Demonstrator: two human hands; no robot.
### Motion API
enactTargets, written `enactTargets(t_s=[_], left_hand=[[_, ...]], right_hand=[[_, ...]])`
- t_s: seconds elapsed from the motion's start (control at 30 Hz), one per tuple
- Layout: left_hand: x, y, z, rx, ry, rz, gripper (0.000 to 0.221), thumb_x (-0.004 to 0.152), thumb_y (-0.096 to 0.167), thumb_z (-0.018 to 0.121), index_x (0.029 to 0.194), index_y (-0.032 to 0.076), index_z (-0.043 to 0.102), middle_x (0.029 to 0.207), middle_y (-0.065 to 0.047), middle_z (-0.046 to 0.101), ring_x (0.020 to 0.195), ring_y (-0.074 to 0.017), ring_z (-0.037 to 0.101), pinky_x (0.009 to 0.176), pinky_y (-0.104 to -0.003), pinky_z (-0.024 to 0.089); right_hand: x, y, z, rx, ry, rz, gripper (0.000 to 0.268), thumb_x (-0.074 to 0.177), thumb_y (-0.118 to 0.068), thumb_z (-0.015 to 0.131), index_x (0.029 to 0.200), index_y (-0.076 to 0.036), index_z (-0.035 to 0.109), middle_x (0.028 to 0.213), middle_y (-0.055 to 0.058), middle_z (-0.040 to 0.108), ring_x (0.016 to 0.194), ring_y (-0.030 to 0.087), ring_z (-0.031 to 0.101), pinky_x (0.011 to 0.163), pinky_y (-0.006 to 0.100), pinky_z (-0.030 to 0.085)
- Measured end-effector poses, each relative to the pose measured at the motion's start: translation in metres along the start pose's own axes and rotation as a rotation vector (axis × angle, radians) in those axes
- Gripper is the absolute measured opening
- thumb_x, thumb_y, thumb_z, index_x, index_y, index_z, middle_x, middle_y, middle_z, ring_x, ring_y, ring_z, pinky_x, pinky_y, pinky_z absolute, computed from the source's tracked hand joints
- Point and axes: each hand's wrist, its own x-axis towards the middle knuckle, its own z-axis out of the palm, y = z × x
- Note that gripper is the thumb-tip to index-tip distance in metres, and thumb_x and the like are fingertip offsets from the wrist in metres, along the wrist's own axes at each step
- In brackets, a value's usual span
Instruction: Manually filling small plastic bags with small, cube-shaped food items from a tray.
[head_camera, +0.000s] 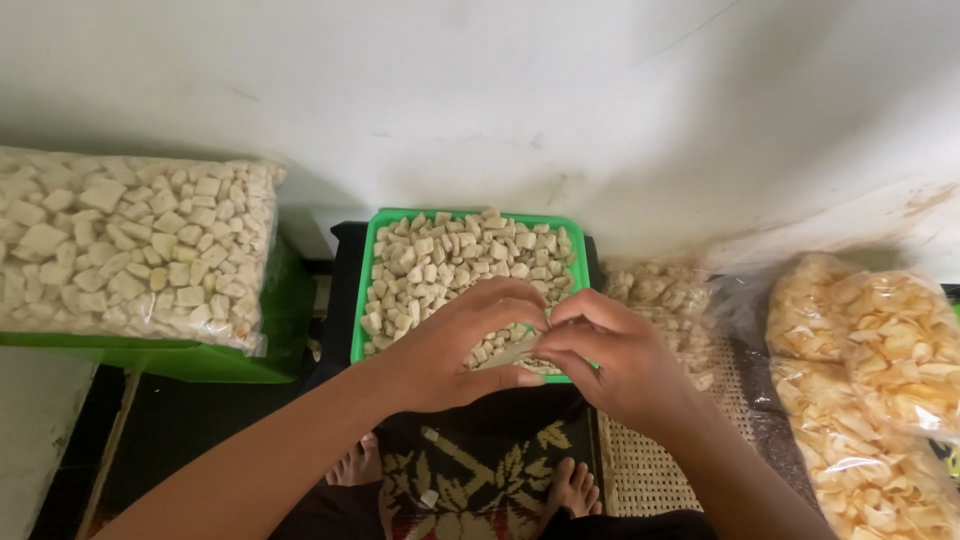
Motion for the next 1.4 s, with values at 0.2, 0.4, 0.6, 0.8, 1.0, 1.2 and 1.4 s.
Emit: enactTargets(t_s=[0.2,0.4,0.6,0.8,1.0,1.2,1.4], left_hand=[[0.013,-0.027,-0.004,-0.080,0.049,0.031,0.041,0.095,0.037,0.071,0.130,0.017,0.065,0.119,-0.005,0.062,0.118,-0.0323,0.062,0.104,-0.053,0.048],[0.031,-0.048,-0.020,-0.148,-0.012,-0.036,0.035,0.093,0.045,0.062,0.109,0.015,0.068,0.094,-0.001,0.062,0.095,-0.0179,0.056,0.089,-0.038,0.046],[0.034,-0.032,-0.021,-0.117,-0.109,-0.063,0.024,0.086,0.034,0.075,0.101,0.017,0.066,0.088,0.004,0.054,0.092,-0.0156,0.050,0.085,-0.032,0.042],[0.013,-0.037,-0.032,-0.026,-0.123,-0.131,0.034,0.092,0.048,0.063,0.103,0.017,0.068,0.086,0.002,0.057,0.095,-0.0174,0.049,0.088,-0.034,0.040],[-0.008,-0.033,-0.040,-0.039,-0.140,-0.236,0.038,0.084,0.041,0.074,0.113,0.017,0.072,0.089,0.003,0.062,0.097,-0.0168,0.048,0.095,-0.034,0.036],[-0.028,-0.055,-0.040,-0.064,0.034,-0.073,0.017,0.081,0.032,0.085,0.090,0.021,0.076,0.084,0.001,0.066,0.097,-0.0238,0.063,0.097,-0.044,0.046],[-0.033,-0.059,-0.044,-0.186,0.063,-0.153,0.015,0.082,0.025,0.087,0.083,0.018,0.074,0.086,-0.001,0.071,0.094,-0.0214,0.066,0.093,-0.045,0.050]], right_hand=[[0.020,0.010,0.009,-0.008,0.037,-0.040,0.007,0.092,-0.015,0.074,0.088,-0.020,0.077,0.079,-0.001,0.047,0.060,0.024,0.056,0.062,0.037,0.051],[0.032,0.018,0.002,-0.047,-0.052,0.016,0.010,0.081,-0.013,0.081,0.083,-0.020,0.075,0.082,-0.009,0.058,0.086,0.010,0.055,0.091,0.033,0.039],[0.027,0.014,0.004,-0.025,-0.071,0.070,0.013,0.078,-0.011,0.082,0.070,-0.014,0.073,0.083,-0.005,0.057,0.082,0.012,0.054,0.089,0.035,0.037],[0.022,0.019,0.022,0.031,-0.079,0.072,0.011,0.081,-0.009,0.081,0.075,-0.017,0.075,0.073,-0.005,0.054,0.068,0.009,0.047,0.070,0.025,0.040],[0.044,0.005,0.026,0.008,-0.263,0.091,0.003,0.085,-0.022,0.079,0.085,-0.022,0.081,0.060,-0.007,0.053,0.065,0.010,0.045,0.076,0.028,0.038],[0.050,-0.006,0.038,0.216,-0.286,0.064,0.009,0.091,-0.019,0.075,0.083,-0.015,0.075,0.063,0.004,0.056,0.062,0.030,0.060,0.065,0.042,0.048],[0.047,-0.010,0.030,0.273,-0.246,0.026,0.002,0.087,-0.014,0.073,0.087,-0.015,0.074,0.087,0.004,0.064,0.062,0.026,0.061,0.064,0.038,0.053]])
